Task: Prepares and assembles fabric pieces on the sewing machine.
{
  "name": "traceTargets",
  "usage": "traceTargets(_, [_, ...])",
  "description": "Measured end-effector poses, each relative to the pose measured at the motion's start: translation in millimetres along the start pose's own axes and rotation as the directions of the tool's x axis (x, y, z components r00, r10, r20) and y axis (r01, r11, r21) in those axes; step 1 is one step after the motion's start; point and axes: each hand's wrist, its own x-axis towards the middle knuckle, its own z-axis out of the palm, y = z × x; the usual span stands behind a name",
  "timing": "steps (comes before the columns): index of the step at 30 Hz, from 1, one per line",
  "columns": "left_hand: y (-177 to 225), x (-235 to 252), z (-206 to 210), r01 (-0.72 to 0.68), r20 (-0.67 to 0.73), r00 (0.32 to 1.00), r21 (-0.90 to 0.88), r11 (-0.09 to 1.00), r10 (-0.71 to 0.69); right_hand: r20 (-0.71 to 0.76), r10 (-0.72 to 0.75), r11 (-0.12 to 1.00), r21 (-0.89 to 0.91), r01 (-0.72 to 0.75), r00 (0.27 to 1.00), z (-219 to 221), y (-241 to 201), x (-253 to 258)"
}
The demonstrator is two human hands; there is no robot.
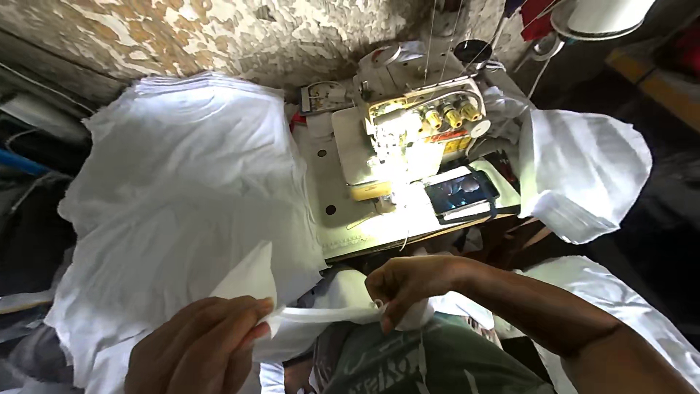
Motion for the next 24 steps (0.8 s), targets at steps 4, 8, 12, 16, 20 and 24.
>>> traceTargets(4, [4, 8, 4, -0.026, 0.026, 0.999, -0.002, 1.000, 0.026, -0.021, -0.004, 1.000, 0.030, 0.005, 1.000, -1, -6, -1])
traceTargets(8, [-7, -6, 4, 0.057, -0.046, 0.998, 0.122, 0.991, -0.051, -0.327, -0.347, 0.919, -0.303, 0.251, 0.879, 0, -6, -10])
traceTargets(12, [-15, -4, 23, 0.143, -0.101, 0.986, 0.099, 0.985, -0.133, -0.353, -0.656, 0.638, -0.732, 0.240, 0.667, 7, 19, -7])
traceTargets(16, [-24, -4, 40, 0.145, -0.137, 0.982, 0.088, 0.986, -0.132, -0.413, -0.685, 0.609, -0.777, 0.161, 0.601, 8, 36, -2])
traceTargets(20, [-20, -3, 52, 0.171, -0.222, 0.963, 0.068, 0.983, -0.152, -0.459, -0.677, 0.637, -0.757, 0.144, 0.575, 8, 41, -2])
traceTargets(24, [-17, -7, 60, 0.182, -0.283, 0.947, 0.080, 0.980, -0.153, -0.478, -0.703, 0.607, -0.789, 0.095, 0.527, 9, 46, 0])
